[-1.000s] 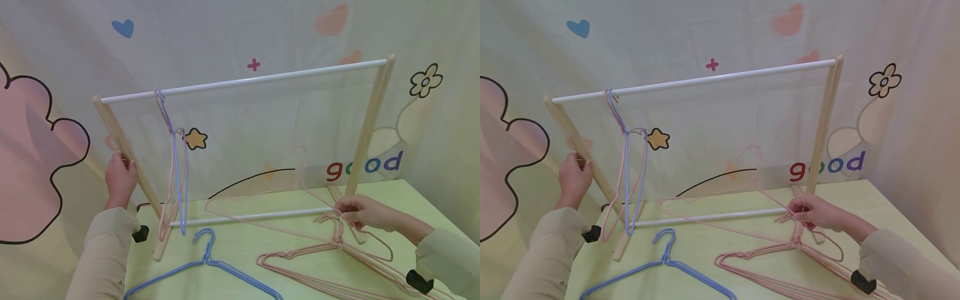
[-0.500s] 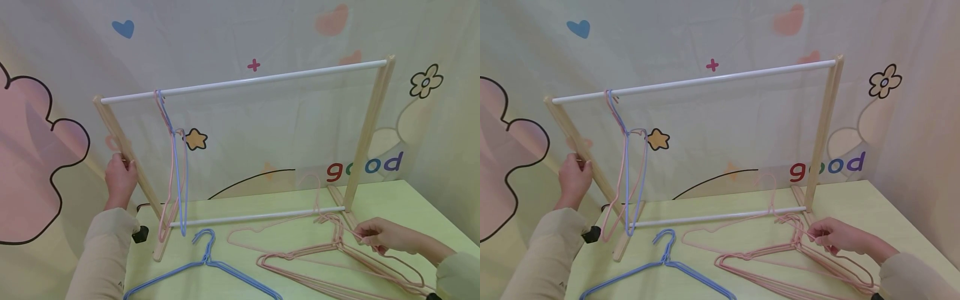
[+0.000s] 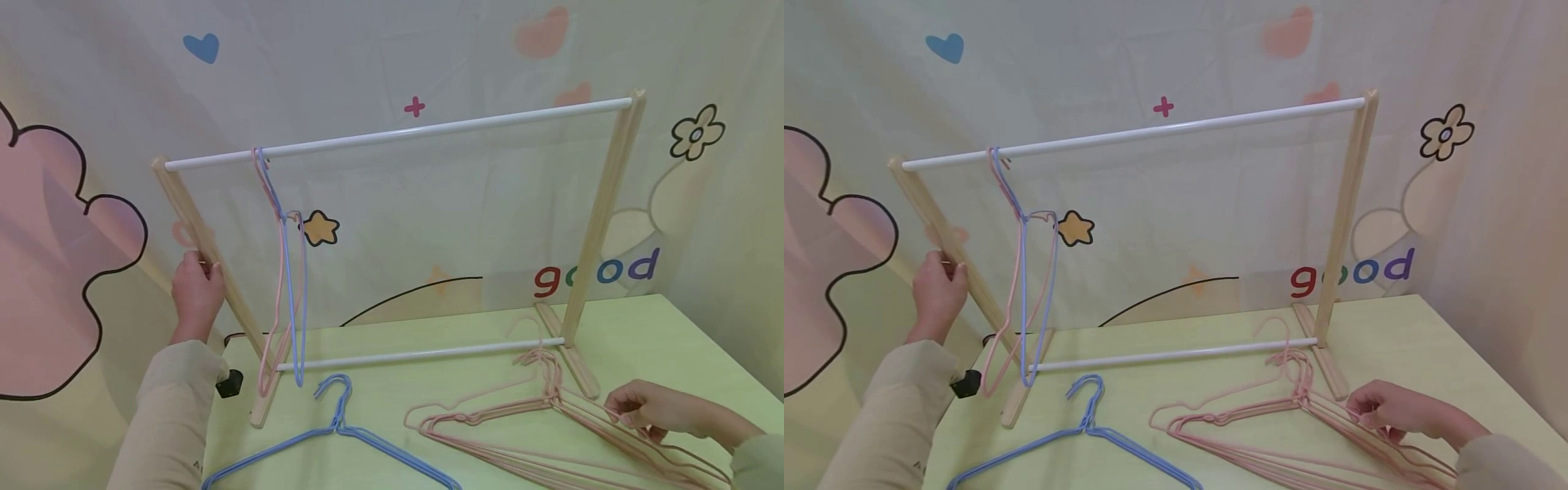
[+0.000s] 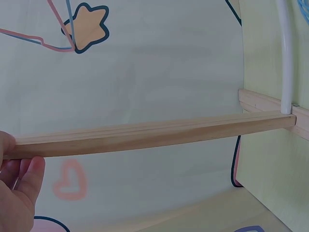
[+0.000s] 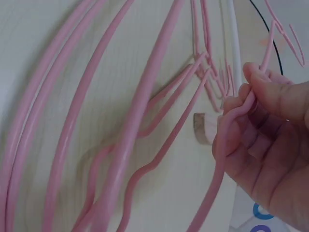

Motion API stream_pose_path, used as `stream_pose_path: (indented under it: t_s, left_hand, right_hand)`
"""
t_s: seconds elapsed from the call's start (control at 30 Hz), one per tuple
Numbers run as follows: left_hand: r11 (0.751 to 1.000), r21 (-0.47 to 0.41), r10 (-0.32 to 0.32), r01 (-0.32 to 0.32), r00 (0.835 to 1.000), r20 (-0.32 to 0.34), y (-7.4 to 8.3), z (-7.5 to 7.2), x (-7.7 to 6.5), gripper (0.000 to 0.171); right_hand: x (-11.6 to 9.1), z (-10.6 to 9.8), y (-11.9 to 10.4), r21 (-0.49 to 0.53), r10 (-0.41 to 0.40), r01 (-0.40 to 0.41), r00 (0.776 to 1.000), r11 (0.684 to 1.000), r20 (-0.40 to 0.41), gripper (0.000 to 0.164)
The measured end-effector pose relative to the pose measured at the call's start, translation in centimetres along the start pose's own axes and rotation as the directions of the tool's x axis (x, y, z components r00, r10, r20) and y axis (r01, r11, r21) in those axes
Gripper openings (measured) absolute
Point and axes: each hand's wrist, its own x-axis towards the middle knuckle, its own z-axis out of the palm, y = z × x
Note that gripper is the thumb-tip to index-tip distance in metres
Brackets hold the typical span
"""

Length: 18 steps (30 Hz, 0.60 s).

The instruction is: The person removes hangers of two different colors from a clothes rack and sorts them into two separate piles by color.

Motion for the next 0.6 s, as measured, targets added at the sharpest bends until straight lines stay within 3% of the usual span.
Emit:
stream_pose_path:
  t_s: [0.6]
  left_hand:
    - [1.0, 0.0, 0.019, -0.019, 1.0, -0.014, -0.1, 0.1, 0.0, 0.029]
  right_hand:
    - [-0.6, -0.4, 3.8, -0.015, 0.115, -0.116, 0.991, 0.993, -0.068, 0.015]
